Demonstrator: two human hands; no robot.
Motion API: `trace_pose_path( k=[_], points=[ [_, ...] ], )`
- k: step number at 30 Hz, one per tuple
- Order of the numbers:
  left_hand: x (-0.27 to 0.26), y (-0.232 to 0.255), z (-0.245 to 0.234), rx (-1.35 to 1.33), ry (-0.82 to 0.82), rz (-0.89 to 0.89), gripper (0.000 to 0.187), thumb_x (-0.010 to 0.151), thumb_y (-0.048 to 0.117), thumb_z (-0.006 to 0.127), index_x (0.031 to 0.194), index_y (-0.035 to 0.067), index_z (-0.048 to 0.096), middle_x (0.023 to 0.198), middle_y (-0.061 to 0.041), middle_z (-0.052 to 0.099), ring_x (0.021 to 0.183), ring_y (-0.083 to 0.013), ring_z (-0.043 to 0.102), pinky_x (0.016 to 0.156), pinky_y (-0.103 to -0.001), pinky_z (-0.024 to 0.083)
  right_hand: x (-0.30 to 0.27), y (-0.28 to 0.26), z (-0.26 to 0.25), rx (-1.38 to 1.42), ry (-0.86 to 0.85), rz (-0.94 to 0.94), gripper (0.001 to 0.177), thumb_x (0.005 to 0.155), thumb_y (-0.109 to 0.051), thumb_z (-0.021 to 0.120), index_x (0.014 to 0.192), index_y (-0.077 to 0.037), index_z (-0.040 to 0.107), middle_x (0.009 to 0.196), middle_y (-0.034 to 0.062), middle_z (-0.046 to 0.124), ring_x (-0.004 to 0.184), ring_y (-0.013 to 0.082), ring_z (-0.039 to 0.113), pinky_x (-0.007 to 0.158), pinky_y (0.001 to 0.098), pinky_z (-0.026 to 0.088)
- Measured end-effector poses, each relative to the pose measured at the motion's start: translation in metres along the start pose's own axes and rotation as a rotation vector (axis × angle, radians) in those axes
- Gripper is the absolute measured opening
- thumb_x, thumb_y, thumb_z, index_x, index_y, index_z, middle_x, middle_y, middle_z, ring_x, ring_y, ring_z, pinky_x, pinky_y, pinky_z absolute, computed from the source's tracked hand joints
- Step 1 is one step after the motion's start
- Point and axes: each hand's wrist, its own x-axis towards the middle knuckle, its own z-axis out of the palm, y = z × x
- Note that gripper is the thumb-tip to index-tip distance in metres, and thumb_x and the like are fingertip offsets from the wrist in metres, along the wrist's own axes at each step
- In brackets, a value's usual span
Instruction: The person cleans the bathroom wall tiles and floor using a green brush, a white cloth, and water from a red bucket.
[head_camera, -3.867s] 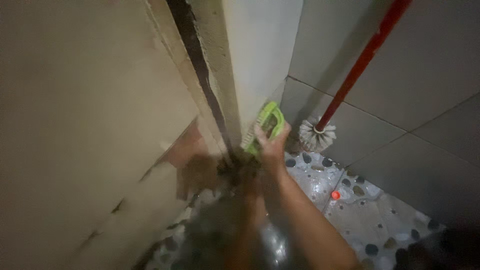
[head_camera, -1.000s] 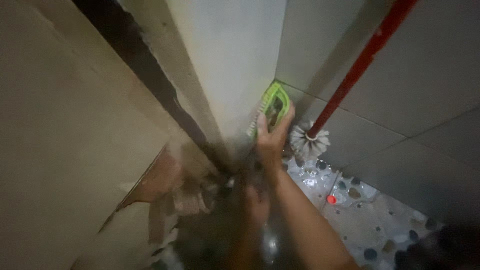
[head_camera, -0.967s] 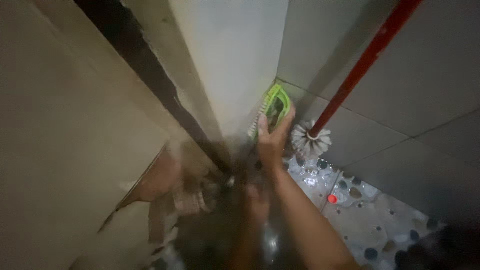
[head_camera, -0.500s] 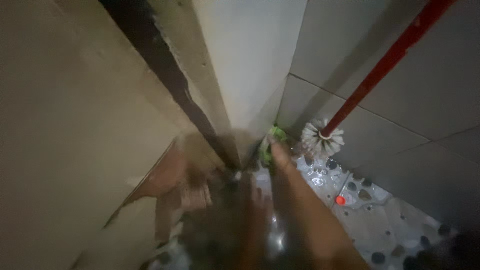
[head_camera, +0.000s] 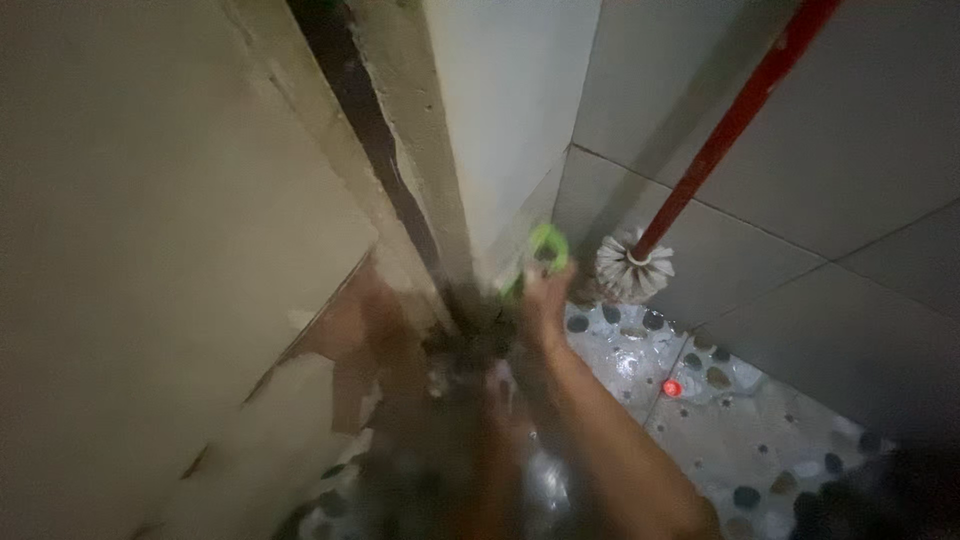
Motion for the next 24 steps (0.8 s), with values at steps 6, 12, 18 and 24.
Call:
trace_pose_path(
  k=[6, 12, 18, 24],
  points=[
    [0.001, 0.04, -0.009, 0.3, -0.191, 0.531, 0.068, 0.101, 0.041, 0.049, 0.16, 0.012, 0.032, 0.168, -0.012, 0.034, 0.154, -0.0317, 0.032, 0.12, -0.048, 0.032, 0.012, 0.035, 0.013, -0.087, 0.049, -0.168, 0.07, 0.099, -0.042, 0.065, 0.144, 0.005, 0.037, 0.134, 0.0213, 0.049, 0.118, 0.0349, 0.051, 0.102, 0.0514, 0.042],
    [-0.001, 0.041, -0.009, 0.299, -0.312, 0.29, 0.08, 0.096, 0.037, 0.052, 0.163, 0.012, 0.015, 0.169, -0.015, 0.02, 0.153, -0.032, 0.027, 0.12, -0.047, 0.031, 0.056, 0.138, 0.009, -0.28, 0.006, 0.677, 0.062, 0.095, -0.047, 0.062, 0.132, 0.002, 0.055, 0.121, 0.0179, 0.06, 0.106, 0.0317, 0.062, 0.097, 0.048, 0.05],
    [0.015, 0.025, 0.0, -0.015, -0.438, 0.433, 0.085, 0.098, 0.046, 0.058, 0.162, 0.009, 0.015, 0.168, -0.018, 0.024, 0.153, -0.0336, 0.03, 0.122, -0.05, 0.031, 0.023, 0.064, 0.006, -0.116, -0.101, 0.112, 0.051, 0.102, -0.042, 0.049, 0.122, 0.004, 0.061, 0.114, 0.0191, 0.066, 0.102, 0.0303, 0.063, 0.087, 0.0417, 0.052],
    [-0.001, 0.06, 0.009, 0.142, -0.448, 0.497, 0.094, 0.093, 0.051, 0.06, 0.163, 0.007, 0.015, 0.169, -0.018, 0.021, 0.154, -0.0358, 0.027, 0.12, -0.051, 0.029, 0.027, -0.001, 0.003, 0.031, -0.085, -0.241, 0.07, 0.103, -0.035, 0.058, 0.154, -0.005, 0.021, 0.143, 0.0217, 0.044, 0.13, 0.0337, 0.049, 0.111, 0.0437, 0.045]
  ],
)
